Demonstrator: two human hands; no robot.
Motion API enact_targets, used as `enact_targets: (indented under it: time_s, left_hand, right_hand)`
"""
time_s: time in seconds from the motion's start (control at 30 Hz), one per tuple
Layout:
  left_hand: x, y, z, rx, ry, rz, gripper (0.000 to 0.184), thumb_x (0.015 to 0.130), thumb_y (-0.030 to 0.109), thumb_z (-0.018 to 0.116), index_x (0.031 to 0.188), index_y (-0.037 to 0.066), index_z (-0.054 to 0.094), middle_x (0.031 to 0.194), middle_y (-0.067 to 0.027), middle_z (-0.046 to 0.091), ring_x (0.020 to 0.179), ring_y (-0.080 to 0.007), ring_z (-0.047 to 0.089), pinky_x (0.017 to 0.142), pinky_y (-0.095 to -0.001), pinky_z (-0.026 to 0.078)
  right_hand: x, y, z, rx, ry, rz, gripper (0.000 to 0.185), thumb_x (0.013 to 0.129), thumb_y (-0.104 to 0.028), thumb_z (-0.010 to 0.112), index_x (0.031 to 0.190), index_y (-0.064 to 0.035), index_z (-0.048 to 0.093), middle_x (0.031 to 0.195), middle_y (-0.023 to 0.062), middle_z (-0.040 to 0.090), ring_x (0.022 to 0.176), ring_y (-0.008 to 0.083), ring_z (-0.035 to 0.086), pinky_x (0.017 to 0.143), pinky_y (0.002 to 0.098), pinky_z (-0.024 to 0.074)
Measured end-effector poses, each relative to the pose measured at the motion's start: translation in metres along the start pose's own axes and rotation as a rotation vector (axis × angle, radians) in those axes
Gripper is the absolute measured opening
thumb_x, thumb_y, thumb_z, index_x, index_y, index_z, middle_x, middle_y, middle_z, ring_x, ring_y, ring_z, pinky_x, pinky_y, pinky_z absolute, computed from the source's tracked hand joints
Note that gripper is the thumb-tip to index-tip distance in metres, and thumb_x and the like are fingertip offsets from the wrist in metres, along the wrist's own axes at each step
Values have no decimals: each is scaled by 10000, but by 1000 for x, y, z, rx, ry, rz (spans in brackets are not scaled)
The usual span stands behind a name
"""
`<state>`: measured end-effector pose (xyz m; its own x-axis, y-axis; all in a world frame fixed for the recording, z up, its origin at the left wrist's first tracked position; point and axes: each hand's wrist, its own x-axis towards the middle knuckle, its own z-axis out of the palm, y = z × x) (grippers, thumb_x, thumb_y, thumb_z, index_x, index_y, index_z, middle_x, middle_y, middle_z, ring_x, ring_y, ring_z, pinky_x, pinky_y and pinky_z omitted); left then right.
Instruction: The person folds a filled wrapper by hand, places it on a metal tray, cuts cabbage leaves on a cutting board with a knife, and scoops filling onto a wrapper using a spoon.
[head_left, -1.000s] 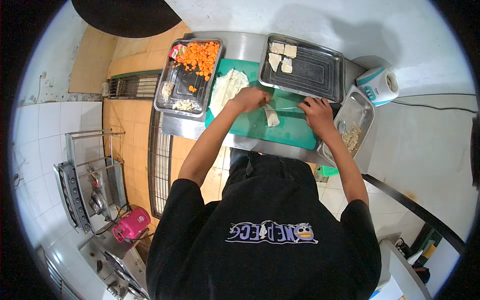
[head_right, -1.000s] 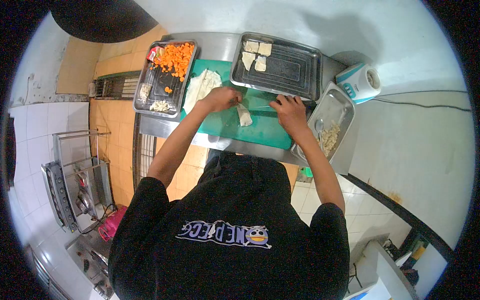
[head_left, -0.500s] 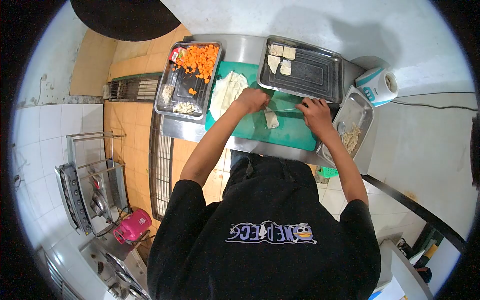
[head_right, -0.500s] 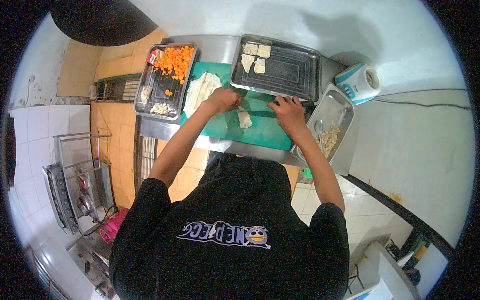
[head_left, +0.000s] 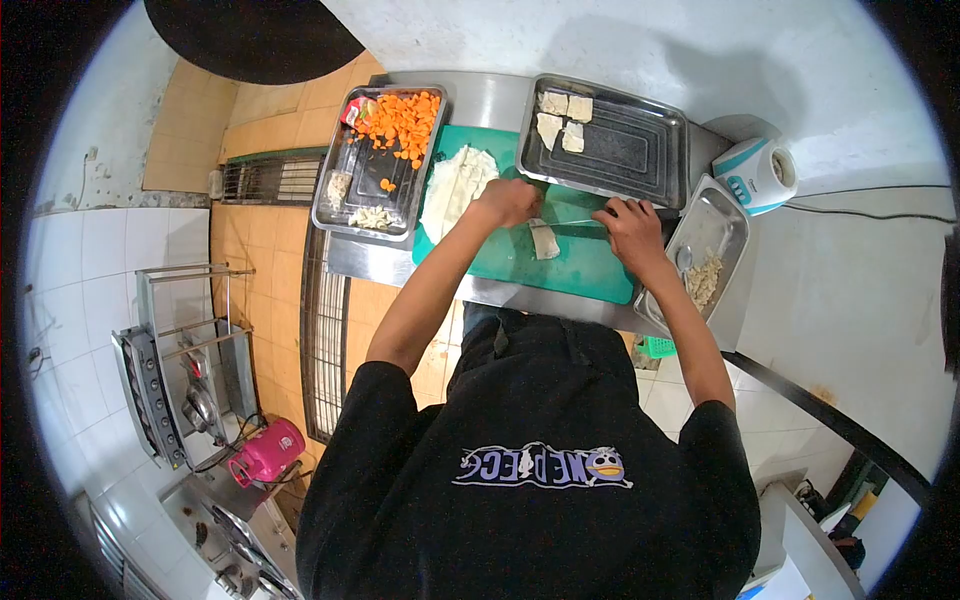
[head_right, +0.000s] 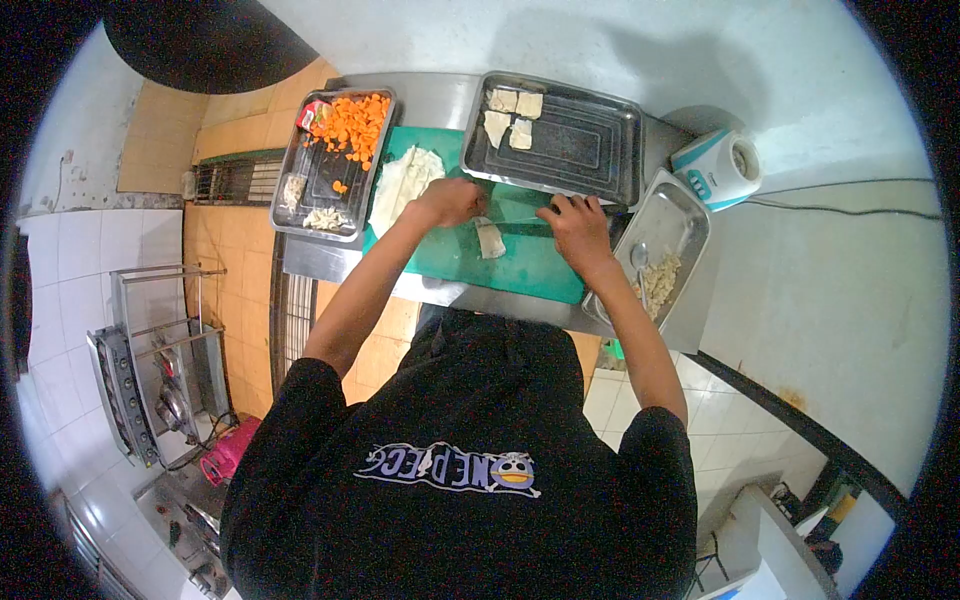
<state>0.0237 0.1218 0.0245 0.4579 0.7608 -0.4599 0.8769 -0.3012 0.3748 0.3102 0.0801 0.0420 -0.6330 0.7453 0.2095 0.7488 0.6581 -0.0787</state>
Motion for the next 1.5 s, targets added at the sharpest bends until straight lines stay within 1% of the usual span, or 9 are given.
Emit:
enact_targets:
  time_s: [0.1,0.17,0.43,0.77,0.8,0.87,1.17,1.4,1.5]
  left_hand:
    - [5,3,0,94,-14,-18,276,961,307,614,1064,103,770,1074,-183,769,1025,-394,735,868,-515,586]
    - [9,1,4,124,-29,-40,209,930,291,648,1010,150,781,1092,-137,777,1013,-364,747,849,-494,600]
    - [10,-3,11,141,-9,-22,169,904,306,716,1011,190,776,1073,-112,778,1006,-335,751,839,-475,600]
    - [4,5,4,114,-17,-46,206,874,345,793,1041,226,774,1089,-77,774,1051,-297,741,864,-438,596]
    - [3,4,4,114,-16,-46,206,874,345,793,1041,226,774,1089,-77,774,1051,-297,741,864,-438,596]
    - [2,3,4,83,-1,-21,189,896,303,754,1035,177,773,1067,-123,775,1027,-347,745,857,-482,594]
    - [7,-4,17,149,58,35,214,947,275,614,949,147,786,989,-173,774,964,-381,755,819,-506,604]
    - [0,5,11,185,55,52,198,943,274,614,952,137,758,985,-155,769,953,-372,751,808,-503,603]
    - [0,4,15,189,107,40,165,929,272,641,972,147,741,961,-145,762,939,-365,747,805,-501,600]
  right_hand:
    - [-1,0,0,7,-2,11,339,770,-29,724,1063,-193,769,1017,13,638,973,225,672,893,393,466]
    - [-1,0,1,20,6,10,334,776,-29,719,1065,-191,769,1018,14,639,976,226,668,899,398,468]
    - [-2,-1,1,31,-18,23,343,776,-25,724,1076,-184,767,1030,18,644,990,235,664,913,401,469]
    - [-3,-1,1,42,-20,27,369,754,-11,742,1082,-179,762,1031,18,643,1009,235,669,927,399,459]
    - [-2,-2,1,42,-20,27,369,754,-11,742,1082,-179,762,1031,18,643,1009,235,669,927,399,459]
    - [-2,-2,1,50,-8,29,371,747,-10,750,1075,-180,767,1023,16,642,1003,235,669,918,397,455]
    - [-2,-2,2,49,7,23,358,751,-7,743,1062,-181,774,1039,21,650,1016,238,659,909,404,452]
    - [-6,-5,-5,40,1,40,372,759,-4,737,1080,-189,769,1055,18,655,1015,240,654,932,406,453]
    - [-14,-6,-13,30,-19,86,375,771,-10,736,1093,-199,767,1061,17,656,1023,242,651,941,410,456]
